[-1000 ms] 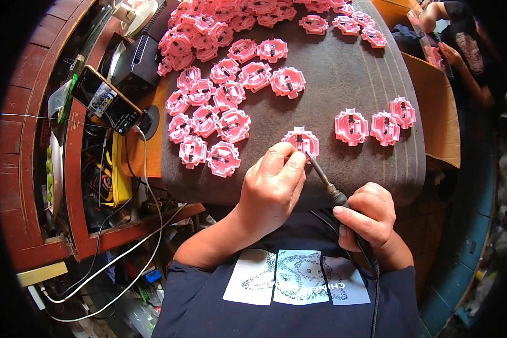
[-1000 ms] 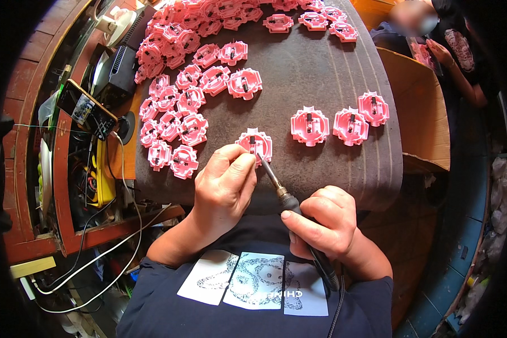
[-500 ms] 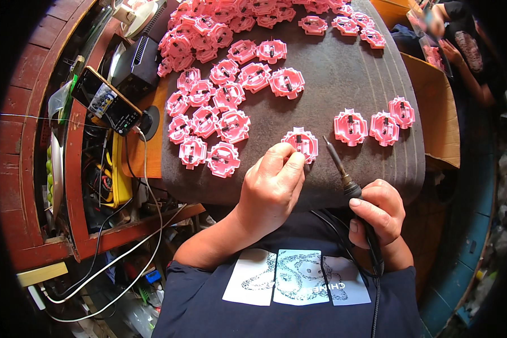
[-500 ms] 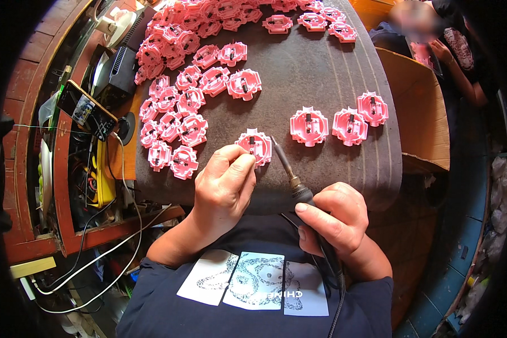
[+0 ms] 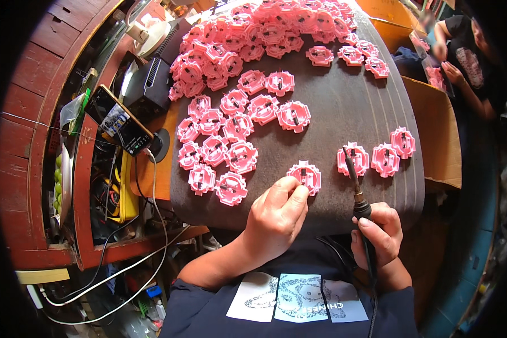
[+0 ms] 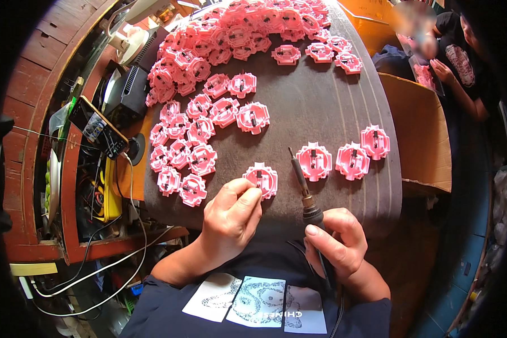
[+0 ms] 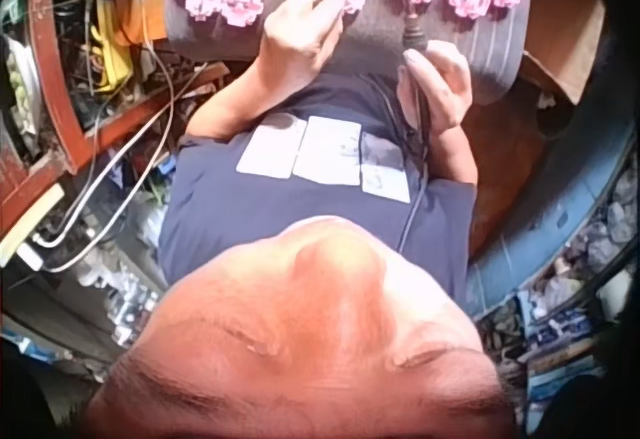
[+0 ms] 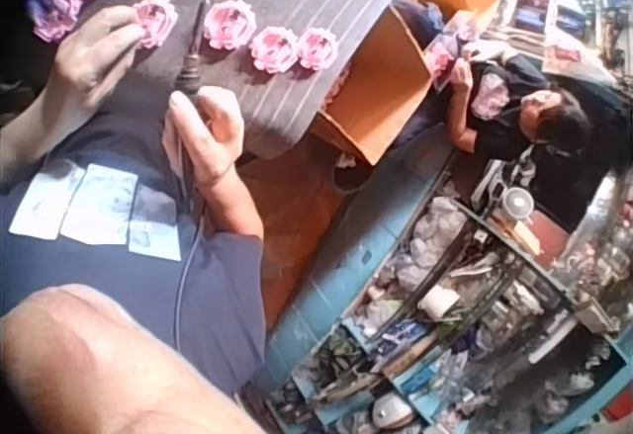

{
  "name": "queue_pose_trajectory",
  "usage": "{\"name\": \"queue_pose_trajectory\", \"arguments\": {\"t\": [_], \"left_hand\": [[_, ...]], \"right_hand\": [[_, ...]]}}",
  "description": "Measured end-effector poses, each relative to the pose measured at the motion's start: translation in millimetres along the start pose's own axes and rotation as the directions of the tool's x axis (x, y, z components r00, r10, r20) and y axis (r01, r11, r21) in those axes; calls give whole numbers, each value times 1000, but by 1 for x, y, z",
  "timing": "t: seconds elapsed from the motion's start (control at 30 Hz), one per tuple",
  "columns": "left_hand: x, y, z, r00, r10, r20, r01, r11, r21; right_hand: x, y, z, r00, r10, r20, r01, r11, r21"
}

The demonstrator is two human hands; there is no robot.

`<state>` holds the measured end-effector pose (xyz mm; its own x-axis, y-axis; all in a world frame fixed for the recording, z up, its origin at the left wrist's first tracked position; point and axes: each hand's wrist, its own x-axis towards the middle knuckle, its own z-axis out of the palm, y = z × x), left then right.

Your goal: The person uses a soldering iron to attach small black components to pink plastic pieces on a workbench. They handle each piece one at a time, apply heat, and place the finished items on the table.

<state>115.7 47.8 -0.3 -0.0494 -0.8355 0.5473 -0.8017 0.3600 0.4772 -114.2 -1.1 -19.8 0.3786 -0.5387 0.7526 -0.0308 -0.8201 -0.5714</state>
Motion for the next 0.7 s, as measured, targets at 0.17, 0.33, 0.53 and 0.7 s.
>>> {"name": "queue_pose_trajectory", "arguments": {"t": [0.17, 0.33, 0.53, 0.7], "left_hand": [[-1, 0, -1, 1000, -13, 10, 13, 1000, -9], [-2, -1, 0, 1000, -8, 8, 8, 1000, -9], [-2, -2, 0, 1000, -4, 15, 5, 1000, -18], [-1, -2, -2, 1000, 4, 21, -3, 1000, -24]], "right_hand": [[5, 7, 3, 998, -34, 45, 30, 997, 76], [24, 9, 10, 991, -31, 131, 33, 999, -14], [43, 8, 31, 963, 189, 193, -172, 980, -99], [55, 10, 41, 940, 204, 274, -164, 973, -162]]}}
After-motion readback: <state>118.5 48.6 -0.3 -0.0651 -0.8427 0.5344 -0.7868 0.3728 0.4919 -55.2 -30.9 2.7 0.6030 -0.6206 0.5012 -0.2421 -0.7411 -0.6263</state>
